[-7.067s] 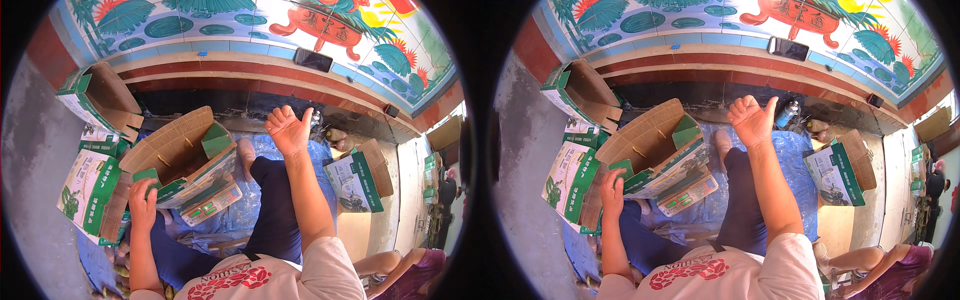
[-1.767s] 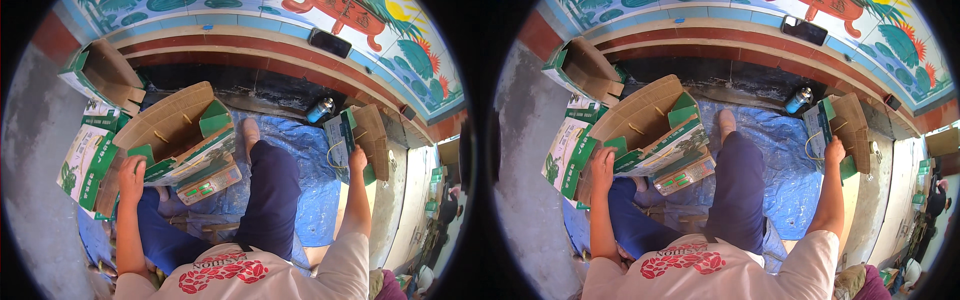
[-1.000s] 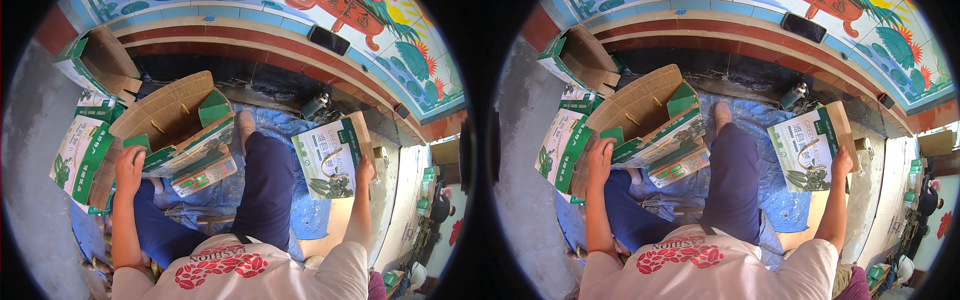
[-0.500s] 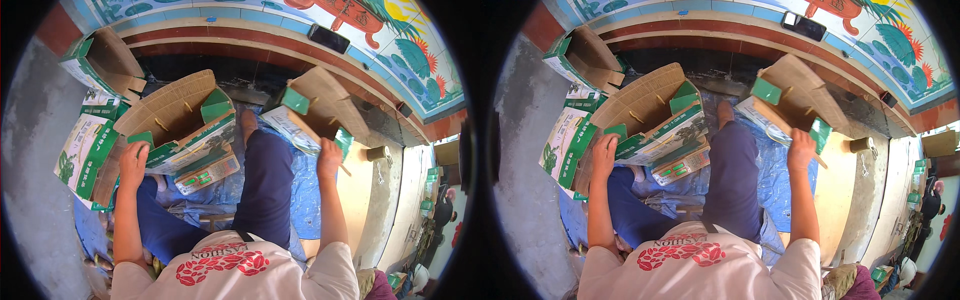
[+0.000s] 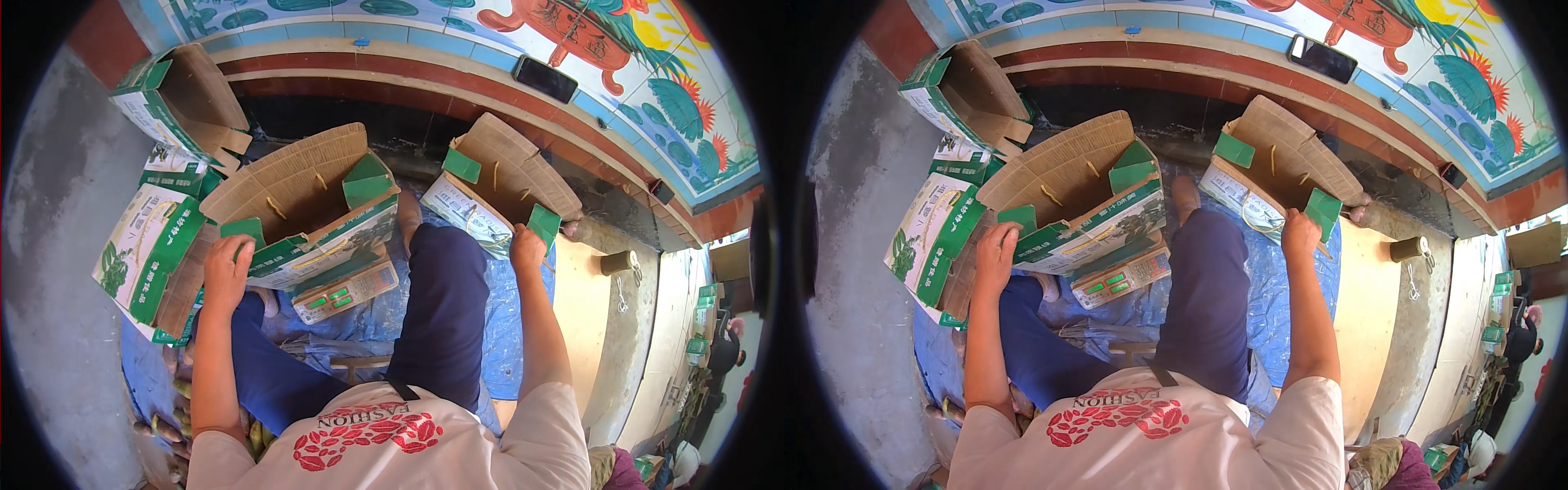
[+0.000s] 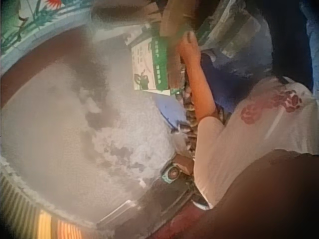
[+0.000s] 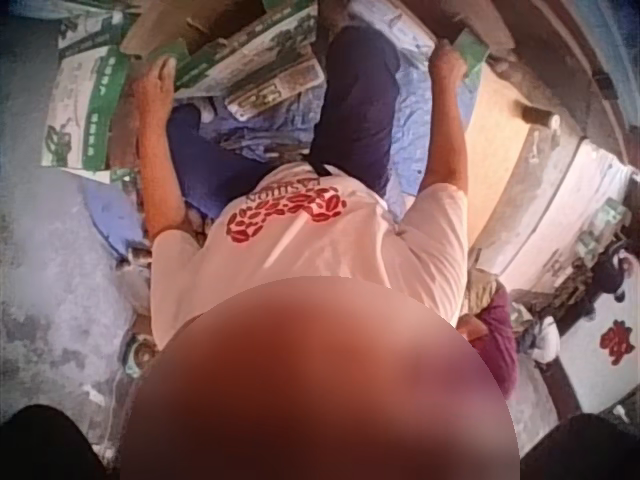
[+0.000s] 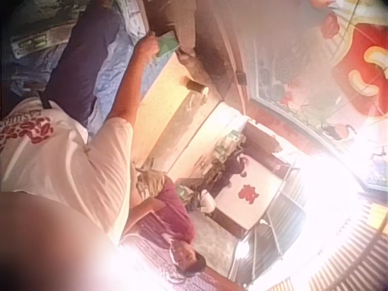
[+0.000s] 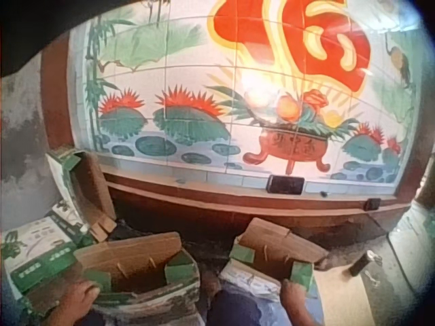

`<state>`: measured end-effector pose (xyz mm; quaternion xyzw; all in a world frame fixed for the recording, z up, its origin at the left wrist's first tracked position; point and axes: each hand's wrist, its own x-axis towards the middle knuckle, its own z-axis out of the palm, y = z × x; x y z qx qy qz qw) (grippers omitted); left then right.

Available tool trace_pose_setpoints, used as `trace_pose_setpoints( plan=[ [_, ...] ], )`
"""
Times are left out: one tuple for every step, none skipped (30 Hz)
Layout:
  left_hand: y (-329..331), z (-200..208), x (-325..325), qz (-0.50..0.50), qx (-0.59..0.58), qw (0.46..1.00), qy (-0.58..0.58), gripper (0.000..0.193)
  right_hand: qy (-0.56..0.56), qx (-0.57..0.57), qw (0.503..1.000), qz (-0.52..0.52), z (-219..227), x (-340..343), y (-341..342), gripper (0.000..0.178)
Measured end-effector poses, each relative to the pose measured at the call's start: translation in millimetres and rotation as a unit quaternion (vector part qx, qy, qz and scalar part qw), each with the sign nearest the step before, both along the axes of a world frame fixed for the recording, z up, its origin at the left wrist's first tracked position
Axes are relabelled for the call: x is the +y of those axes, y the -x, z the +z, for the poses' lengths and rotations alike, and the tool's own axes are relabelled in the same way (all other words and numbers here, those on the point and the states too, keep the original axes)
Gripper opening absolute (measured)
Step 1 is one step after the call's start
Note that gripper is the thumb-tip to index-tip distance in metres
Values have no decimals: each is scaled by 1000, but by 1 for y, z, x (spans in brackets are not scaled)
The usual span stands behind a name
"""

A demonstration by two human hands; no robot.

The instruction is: The recorder and another person are sorting and packing long vegetables into cardboard boxes while squatting on the floor.

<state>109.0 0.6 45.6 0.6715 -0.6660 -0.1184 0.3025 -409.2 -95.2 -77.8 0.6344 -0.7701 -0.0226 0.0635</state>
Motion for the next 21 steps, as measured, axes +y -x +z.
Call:
trace_pose_setpoints(
  plan=[
    [0,-2,-1,-4,-4,1000,4,31,22,9,1000,-5,-5,0,-2,14],
    [0,-3,-1,-9,-7,1000,9,32,43,18,999,-10,-8,-1,-4,16],
    [1,-2,-2,-10,-7,1000,10,32,44,18,999,-11,-10,-3,-5,16],
    [2,-1,-2,-11,-2,1000,9,32,57,22,998,0,-12,-5,-7,15],
    [3,0,-2,-13,3,1000,8,33,71,25,997,12,-14,-8,-11,14],
    [3,0,-2,-12,3,1000,10,33,64,44,997,3,-15,-13,-15,11],
    [3,0,-3,-13,0,1000,8,33,66,44,997,3,-16,-18,-18,11],
    [3,-1,-2,-14,-3,1000,5,33,69,55,996,22,-15,-23,-22,10],
    [3,0,-1,-14,-2,1000,7,33,72,67,994,41,-14,-26,-25,9],
    [3,1,-1,-14,1,1000,-3,34,64,68,994,52,-14,-28,-29,7],
    [3,2,0,-14,4,1000,-13,34,66,68,994,52,-14,-30,-33,7],
    [4,2,-1,-14,5,1000,-11,34,63,80,992,76,-15,-34,-35,6],
    [4,2,-1,-20,2,1000,-6,35,60,92,989,99,-15,-37,-37,6],
    [4,2,-1,-25,-1,1000,-1,35,63,92,987,117,-14,-38,-38,6],
    [3,2,-1,-24,-1,1000,0,35,64,92,987,118,-13,-41,-39,6],
    [3,2,-1,-23,-3,1000,0,35,73,89,986,124,-12,-45,-39,6],
    [3,1,-1,-22,-4,1000,0,36,81,87,985,129,-11,-48,-38,6],
    [3,1,-1,-22,-4,1000,1,36,81,87,984,130,-9,-50,-37,6],
    [3,0,-1,-23,-4,1000,0,35,83,92,983,135,-8,-51,-35,6],
    [3,1,-1,-22,-4,1000,0,34,86,95,981,142,-7,-54,-34,5],
    [4,1,-1,-21,-5,1000,1,34,87,94,981,144,-7,-55,-33,5]
  ],
)
